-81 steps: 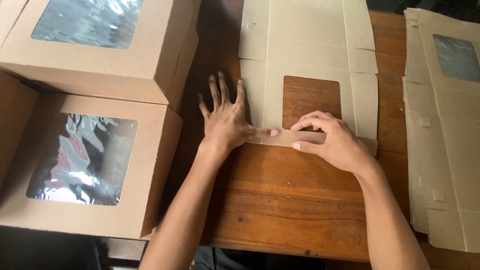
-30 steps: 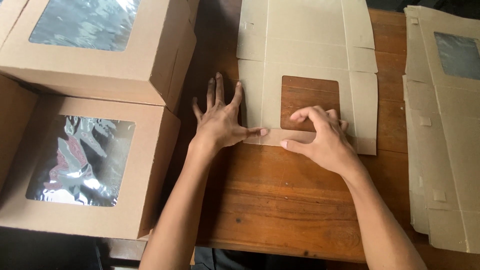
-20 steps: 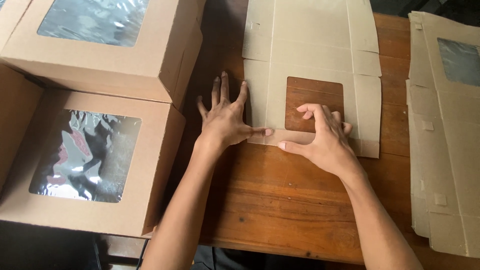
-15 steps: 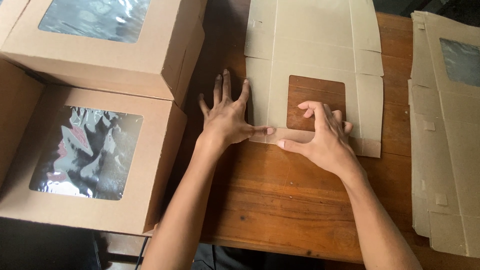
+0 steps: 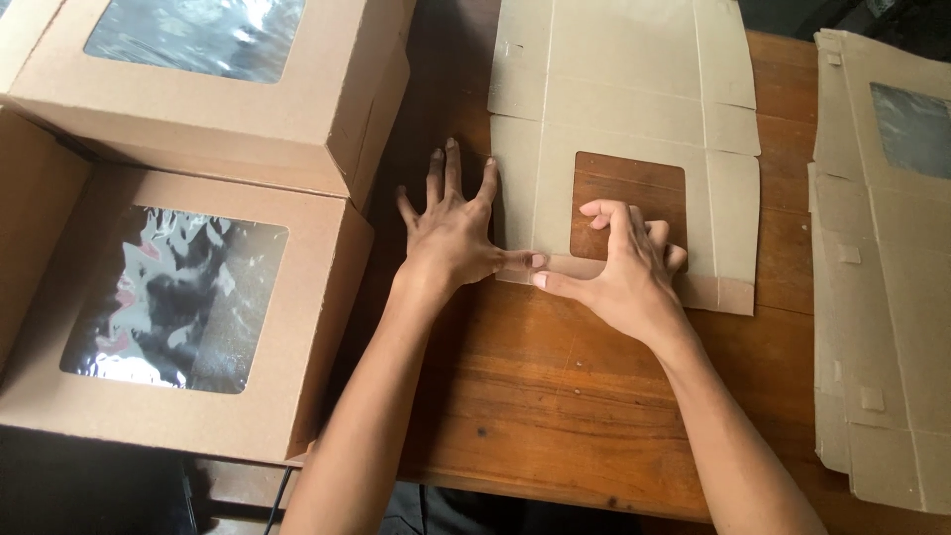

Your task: Folding a flat cardboard box with a plastic window into its final shape.

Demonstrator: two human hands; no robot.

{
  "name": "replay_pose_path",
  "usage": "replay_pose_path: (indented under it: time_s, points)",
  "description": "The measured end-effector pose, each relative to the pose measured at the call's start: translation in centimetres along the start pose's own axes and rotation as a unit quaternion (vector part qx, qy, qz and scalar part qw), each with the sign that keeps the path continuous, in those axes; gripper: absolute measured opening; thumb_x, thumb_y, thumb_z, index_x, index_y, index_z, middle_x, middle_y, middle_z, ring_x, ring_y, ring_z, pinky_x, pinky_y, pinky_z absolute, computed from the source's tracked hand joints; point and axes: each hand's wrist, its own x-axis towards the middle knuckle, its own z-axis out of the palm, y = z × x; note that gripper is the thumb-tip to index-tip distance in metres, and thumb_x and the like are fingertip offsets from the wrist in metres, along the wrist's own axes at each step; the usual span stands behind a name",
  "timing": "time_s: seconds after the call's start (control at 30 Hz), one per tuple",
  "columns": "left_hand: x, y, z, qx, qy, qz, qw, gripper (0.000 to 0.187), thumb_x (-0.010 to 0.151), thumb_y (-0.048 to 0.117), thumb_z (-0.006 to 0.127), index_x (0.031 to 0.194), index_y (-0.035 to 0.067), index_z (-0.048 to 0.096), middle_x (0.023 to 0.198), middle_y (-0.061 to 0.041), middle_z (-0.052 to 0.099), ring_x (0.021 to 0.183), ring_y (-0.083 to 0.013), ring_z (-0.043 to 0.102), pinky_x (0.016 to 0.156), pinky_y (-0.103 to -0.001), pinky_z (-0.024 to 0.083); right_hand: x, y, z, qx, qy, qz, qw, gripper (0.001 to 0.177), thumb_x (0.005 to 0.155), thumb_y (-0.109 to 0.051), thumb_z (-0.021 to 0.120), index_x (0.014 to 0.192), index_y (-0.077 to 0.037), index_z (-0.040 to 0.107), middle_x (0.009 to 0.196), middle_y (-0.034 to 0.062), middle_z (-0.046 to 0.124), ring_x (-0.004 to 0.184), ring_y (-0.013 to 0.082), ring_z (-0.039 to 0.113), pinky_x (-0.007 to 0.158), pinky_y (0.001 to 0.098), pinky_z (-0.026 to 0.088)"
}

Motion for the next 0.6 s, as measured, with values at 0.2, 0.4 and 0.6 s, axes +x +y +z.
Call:
replay_pose_path:
  time_s: [0.2, 0.4, 0.6]
  points:
    - [-0.03, -0.04, 0.02, -0.013, 0.004, 0.003, 1.0, 0.134, 0.056, 0.075, 0.087, 0.162, 0.017, 0.028, 0.168, -0.027, 0.004, 0.158, -0.0378, 0.001, 0.11, -0.082, 0.0, 0.03, 0.06, 0.31, -0.011, 0.004, 0.002, 1.0, 0.092, 0.066, -0.063, 0.083, 0.136, -0.024, 0.039, 0.131, 0.0, 0.043, 0.132, 0.0291, 0.032, 0.11, 0.0572, 0.018]
    - [0.06, -0.03, 0.1, -0.019, 0.001, -0.002, 1.0, 0.136, 0.054, 0.074, 0.088, 0.162, 0.017, 0.028, 0.168, -0.028, 0.003, 0.158, -0.0379, 0.0, 0.11, -0.082, 0.0, 0.27, 0.39, -0.24, -0.016, -0.028, 0.019, 0.999, 0.087, 0.065, -0.055, 0.084, 0.133, -0.024, 0.039, 0.134, -0.0006, 0.042, 0.135, 0.0295, 0.03, 0.111, 0.0554, 0.017]
    - [-0.21, 0.17, -0.22, -0.022, 0.003, 0.001, 1.0, 0.134, 0.056, 0.072, 0.089, 0.162, 0.016, 0.029, 0.168, -0.028, 0.005, 0.158, -0.0385, 0.001, 0.109, -0.083, 0.001, 0.09, 0.27, -0.07, -0.002, -0.018, 0.012, 1.0, 0.089, 0.065, -0.06, 0.084, 0.132, -0.024, 0.038, 0.133, -0.0012, 0.043, 0.135, 0.0288, 0.03, 0.11, 0.0556, 0.018]
